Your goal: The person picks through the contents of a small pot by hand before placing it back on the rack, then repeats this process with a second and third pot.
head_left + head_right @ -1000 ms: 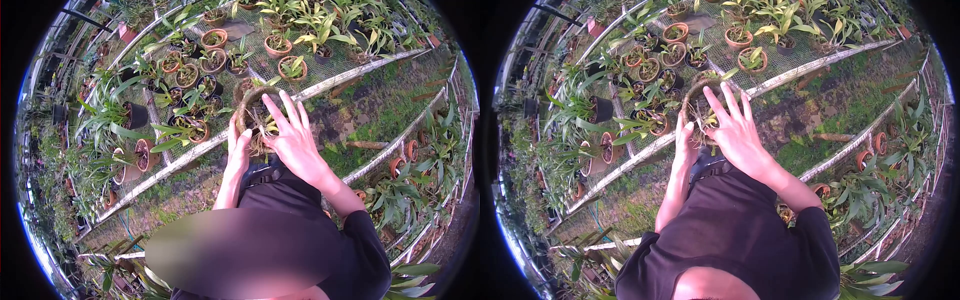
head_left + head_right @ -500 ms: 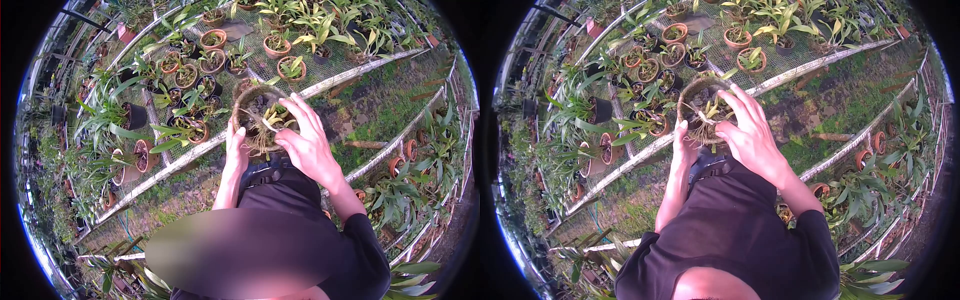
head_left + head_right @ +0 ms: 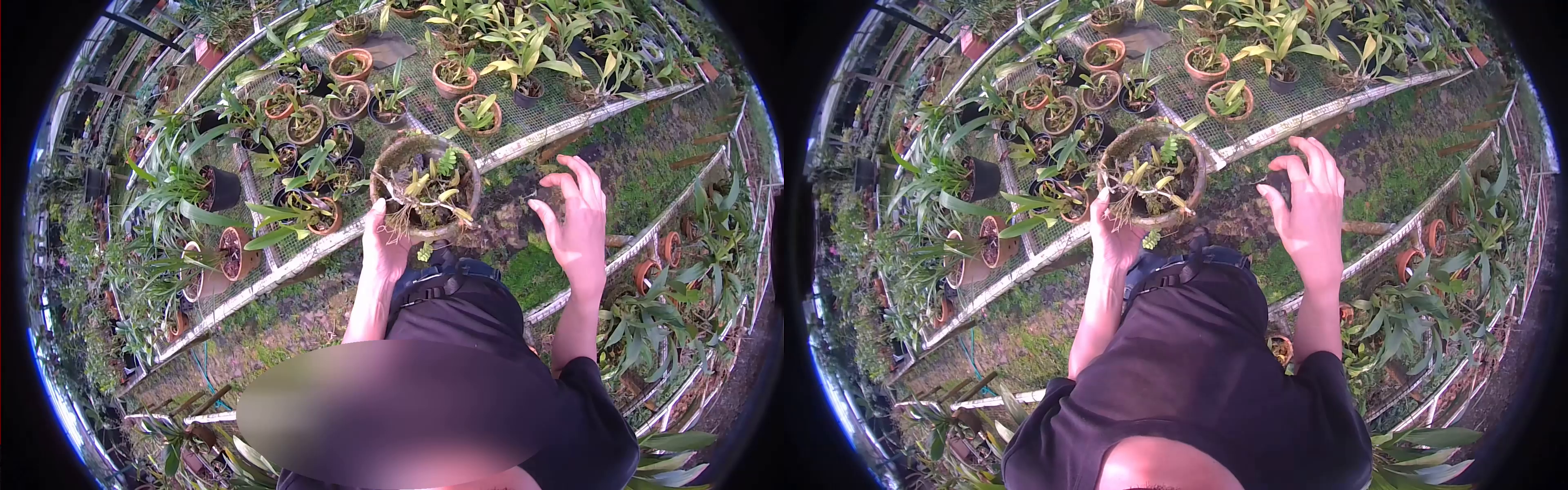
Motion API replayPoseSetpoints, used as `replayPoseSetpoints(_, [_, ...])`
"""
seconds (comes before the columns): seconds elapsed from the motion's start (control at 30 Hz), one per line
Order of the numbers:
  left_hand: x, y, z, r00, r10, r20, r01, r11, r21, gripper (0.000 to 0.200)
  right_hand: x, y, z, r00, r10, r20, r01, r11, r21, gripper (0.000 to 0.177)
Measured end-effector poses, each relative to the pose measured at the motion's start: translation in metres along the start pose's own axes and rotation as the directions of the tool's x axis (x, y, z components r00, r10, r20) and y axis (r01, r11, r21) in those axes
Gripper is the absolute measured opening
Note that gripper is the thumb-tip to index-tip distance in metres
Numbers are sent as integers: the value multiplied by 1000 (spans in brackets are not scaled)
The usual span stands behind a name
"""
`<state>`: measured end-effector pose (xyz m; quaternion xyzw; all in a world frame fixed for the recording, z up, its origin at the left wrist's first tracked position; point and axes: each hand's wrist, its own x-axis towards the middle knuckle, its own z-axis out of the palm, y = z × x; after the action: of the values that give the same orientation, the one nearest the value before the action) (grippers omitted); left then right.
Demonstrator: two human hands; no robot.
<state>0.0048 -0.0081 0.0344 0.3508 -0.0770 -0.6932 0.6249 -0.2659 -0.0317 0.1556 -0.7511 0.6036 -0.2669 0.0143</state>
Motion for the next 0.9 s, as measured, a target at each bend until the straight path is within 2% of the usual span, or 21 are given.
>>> replayPoseSetpoints(0.03, [0, 0, 0, 1000, -2, -4, 2, 1000, 13, 53, 1, 0, 2, 999, 5, 50, -8, 998, 67, 24])
replayPoseSetpoints(0.13, [5, -5, -6, 1000, -2, -22, 3, 999, 51, 53, 2, -4, 12, 991, 19, 131, -49, 971, 235, 22])
replayPoseSetpoints(0.23, [7, -10, -10, 998, 25, -54, -22, 997, 67, 52, 6, -10, 18, 988, -49, 146, -13, 918, 397, 18])
replayPoseSetpoints(0.3, [4, -9, -1, 997, 71, 7, -71, 991, 112, 50, 7, -14, 21, 983, -62, 172, -34, 863, 503, 17])
replayPoseSetpoints(0.4, [1, -4, 7, 985, 118, 128, -139, 976, 169, 63, 7, -16, 25, 964, -94, 248, -34, 883, 468, 18])
replayPoseSetpoints(0.43, [0, -1, 10, 976, 123, 178, -159, 965, 207, 76, 8, -20, 26, 967, -106, 232, -13, 888, 461, 18])
replayPoseSetpoints(0.53, [4, -2, 5, 962, 112, 251, -175, 954, 245, 91, 13, -29, 33, 985, -166, 50, 127, 887, 444, 18])
replayPoseSetpoints(0.67, [3, -1, 9, 963, 86, 257, -148, 962, 231, 91, 17, -35, 37, 970, -226, -86, 239, 848, 473, 17])
replayPoseSetpoints(0.7, [4, -1, 9, 962, 83, 259, -146, 961, 234, 90, 20, -38, 31, 962, -271, -22, 256, 878, 404, 19])
replayPoseSetpoints(0.8, [5, -2, 9, 961, 72, 266, -139, 960, 245, 88, 26, -38, 31, 951, -267, 154, 210, 927, 312, 23])
replayPoseSetpoints(0.9, [9, -4, 2, 963, 64, 263, -139, 951, 275, 86, 27, -36, 36, 939, -265, 220, 173, 914, 366, 26])
